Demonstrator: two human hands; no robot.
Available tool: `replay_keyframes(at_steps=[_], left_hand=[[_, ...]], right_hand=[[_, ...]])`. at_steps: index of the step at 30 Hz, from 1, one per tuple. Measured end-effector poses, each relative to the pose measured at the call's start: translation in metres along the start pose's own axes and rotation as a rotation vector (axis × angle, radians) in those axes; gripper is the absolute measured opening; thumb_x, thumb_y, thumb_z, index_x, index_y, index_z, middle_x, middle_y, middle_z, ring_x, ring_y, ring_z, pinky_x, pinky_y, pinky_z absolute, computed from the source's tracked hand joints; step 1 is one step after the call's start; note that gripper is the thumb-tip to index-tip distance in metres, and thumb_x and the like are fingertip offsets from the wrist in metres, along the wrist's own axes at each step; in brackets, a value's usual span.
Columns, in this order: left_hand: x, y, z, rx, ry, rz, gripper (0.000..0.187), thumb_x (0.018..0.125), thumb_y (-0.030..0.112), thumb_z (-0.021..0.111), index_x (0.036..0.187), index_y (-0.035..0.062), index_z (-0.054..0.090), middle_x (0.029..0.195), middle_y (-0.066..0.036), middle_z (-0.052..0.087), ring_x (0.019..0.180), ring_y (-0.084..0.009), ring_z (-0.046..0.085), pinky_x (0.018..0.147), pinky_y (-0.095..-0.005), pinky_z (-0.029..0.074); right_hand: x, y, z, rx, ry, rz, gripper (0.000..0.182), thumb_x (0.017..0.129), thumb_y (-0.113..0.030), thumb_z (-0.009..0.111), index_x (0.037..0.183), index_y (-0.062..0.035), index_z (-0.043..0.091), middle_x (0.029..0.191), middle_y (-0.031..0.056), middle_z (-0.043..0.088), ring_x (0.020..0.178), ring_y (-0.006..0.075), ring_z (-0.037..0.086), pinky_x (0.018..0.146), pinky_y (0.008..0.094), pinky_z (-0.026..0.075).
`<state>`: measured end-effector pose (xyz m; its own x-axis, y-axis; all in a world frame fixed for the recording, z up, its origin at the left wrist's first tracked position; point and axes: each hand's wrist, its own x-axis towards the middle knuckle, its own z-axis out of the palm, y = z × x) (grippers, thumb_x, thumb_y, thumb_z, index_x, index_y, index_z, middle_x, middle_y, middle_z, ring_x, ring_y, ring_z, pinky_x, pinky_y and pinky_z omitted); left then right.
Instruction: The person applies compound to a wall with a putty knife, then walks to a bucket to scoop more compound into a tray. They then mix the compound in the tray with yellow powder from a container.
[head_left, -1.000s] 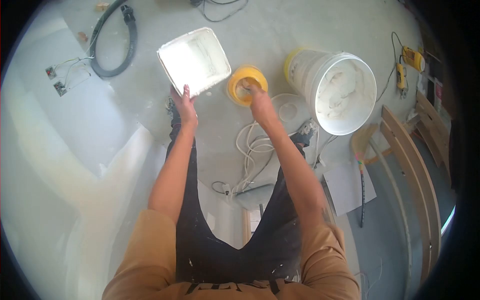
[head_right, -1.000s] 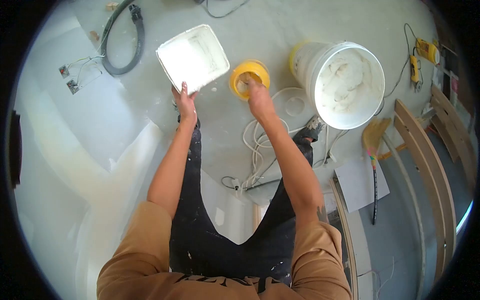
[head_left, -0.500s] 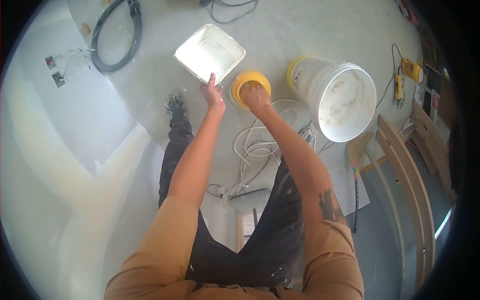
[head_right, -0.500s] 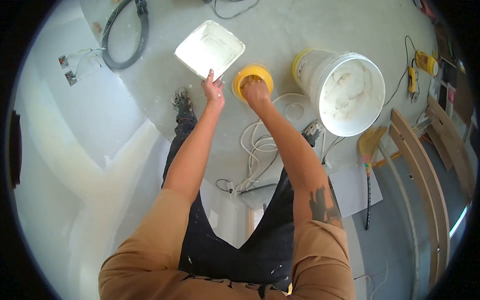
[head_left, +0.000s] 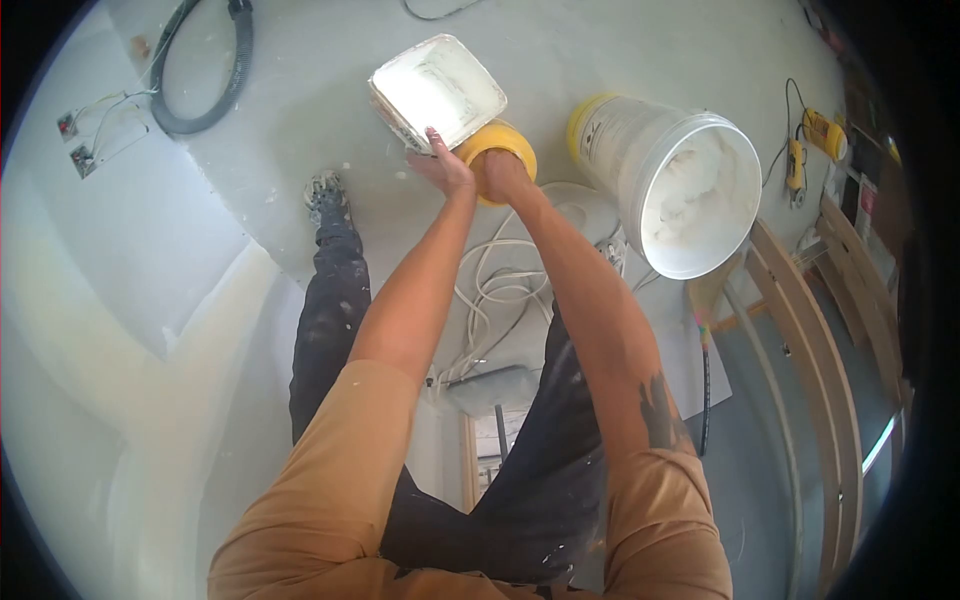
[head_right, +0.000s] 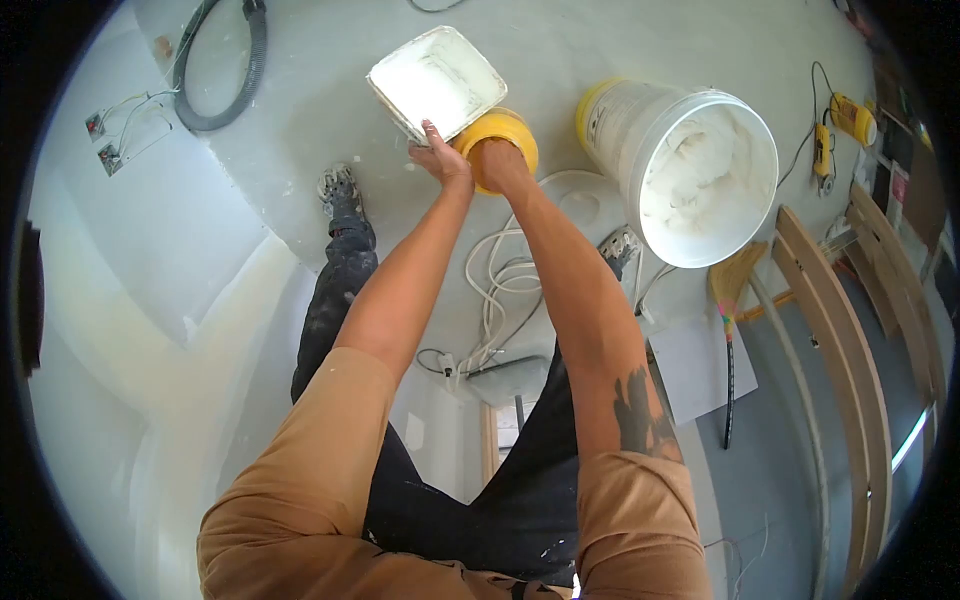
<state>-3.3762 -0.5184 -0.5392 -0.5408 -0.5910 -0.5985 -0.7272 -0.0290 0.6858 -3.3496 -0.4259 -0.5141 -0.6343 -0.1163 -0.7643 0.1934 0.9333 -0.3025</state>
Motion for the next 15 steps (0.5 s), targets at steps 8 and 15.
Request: replay_keyframes(at_steps=[8,15], left_hand=[[-0.047,-0.018,0.012,-0.032,-0.087,0.262,0.085,0.097,0.048,0.057,0.145,-0.0118,0.022,0.138,-0.027,0.036,0.131,-0.0387,0.042,0.109,-0.0457,0.037],[-0.102,-0.03,0.023,0.236,-0.253,0.606,0.078,0.098,0.04,0.056,0.144,-0.0126,0.023,0.141,-0.031,0.035,0.13,-0.0424,0.043,0.108,-0.0463,0.036]], right_hand=[[-0.036,0.042,0.042,0.659,0.327,0.014,0.043,0.08,-0.009,0.063,0.121,0.0028,0.06,0.127,0.0244,0.062,0.117,0.0348,0.06,0.099,0.0386,0.048],[-0.072,0.046,0.084,2.042,0.445,0.426,0.046,0.084,0.015,0.05,0.128,0.0025,0.054,0.123,0.0118,0.063,0.109,0.0245,0.062,0.092,0.0372,0.052]])
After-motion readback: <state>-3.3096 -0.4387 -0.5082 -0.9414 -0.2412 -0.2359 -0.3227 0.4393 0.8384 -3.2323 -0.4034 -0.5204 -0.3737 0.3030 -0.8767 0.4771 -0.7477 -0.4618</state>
